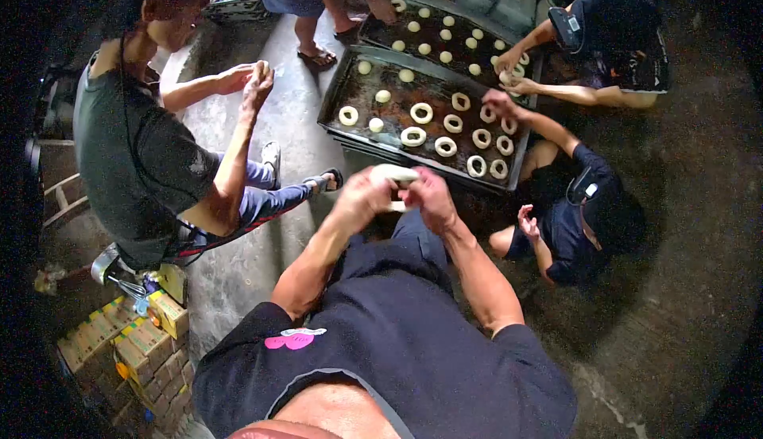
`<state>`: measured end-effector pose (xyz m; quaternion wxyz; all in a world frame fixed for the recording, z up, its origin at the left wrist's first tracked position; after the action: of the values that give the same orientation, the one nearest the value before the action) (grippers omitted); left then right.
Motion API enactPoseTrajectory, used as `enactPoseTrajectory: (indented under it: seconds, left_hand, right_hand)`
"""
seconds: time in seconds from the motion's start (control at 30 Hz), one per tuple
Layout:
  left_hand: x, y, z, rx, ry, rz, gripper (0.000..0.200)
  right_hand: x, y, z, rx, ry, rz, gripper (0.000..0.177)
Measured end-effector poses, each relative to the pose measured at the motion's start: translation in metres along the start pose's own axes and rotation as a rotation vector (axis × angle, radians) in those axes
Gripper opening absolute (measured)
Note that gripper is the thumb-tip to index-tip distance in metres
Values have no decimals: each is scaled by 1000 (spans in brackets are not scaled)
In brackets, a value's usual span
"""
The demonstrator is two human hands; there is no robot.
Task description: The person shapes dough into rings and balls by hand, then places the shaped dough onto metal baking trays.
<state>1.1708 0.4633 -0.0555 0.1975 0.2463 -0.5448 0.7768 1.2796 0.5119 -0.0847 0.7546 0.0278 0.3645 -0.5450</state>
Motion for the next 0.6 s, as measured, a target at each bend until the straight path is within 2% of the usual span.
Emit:
enactPoseTrajectory:
  seconds: [0.03, 0.07, 0.13, 0.23, 0.27, 0.3, 0.33, 0.4, 0.47, 0.53, 0.57, 0.6]
  left_hand:
    - [1, 33, -17, 12, -104, 132, 18]
    - [-3, 48, -27, 6, -135, 157, 15]
    - [-25, 59, -35, -120, -28, 382, 13]
    - [-66, 85, -58, 160, 5, 67, 12]
    - [-85, 96, -69, 174, 64, -8, 25]
    - [-101, 121, -77, 273, 48, -302, 33]
    - [-122, 149, -75, 375, 45, -592, 42]
    - [-174, 211, -70, 244, 109, -900, 52]
    - [-163, 204, -41, 308, 433, -711, 48]
    - [-180, 257, -4, 348, 433, -808, 45]
    - [-190, 297, 33, 388, 389, -930, 42]
    - [-194, 326, 56, 424, 339, -1054, 39]
  right_hand:
    - [12, 1, -3, -64, -44, 309, 12]
    - [16, 4, -1, -105, -115, 400, 16]
    - [-25, 20, 0, 12, -76, 322, 17]
    - [-51, 56, -45, 102, -24, 484, 22]
    - [-57, 70, -72, 145, 8, 596, 23]
    - [-51, 106, -115, 298, 144, 805, 29]
    - [-71, 108, -122, 450, 129, 1024, 30]
    - [-69, 156, -187, 549, 71, 1024, 41]
    - [-81, 190, -237, 716, 75, 973, 44]
    - [-103, 206, -284, 745, 132, 883, 46]
    - [-107, 215, -308, 774, 72, 841, 49]
    - [-120, 211, -318, 780, 60, 792, 44]
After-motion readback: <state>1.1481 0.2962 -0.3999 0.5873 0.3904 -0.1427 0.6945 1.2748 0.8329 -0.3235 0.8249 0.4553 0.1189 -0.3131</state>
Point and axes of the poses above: each hand's wrist, its own z-axis away from the middle knuckle, its own y-axis out of the back of the hand, x = y × z, the point moved 8 cm from there along -z, towards the middle knuckle, and after that the axes turned 13 degrees about -y, right-handed, at the moved point
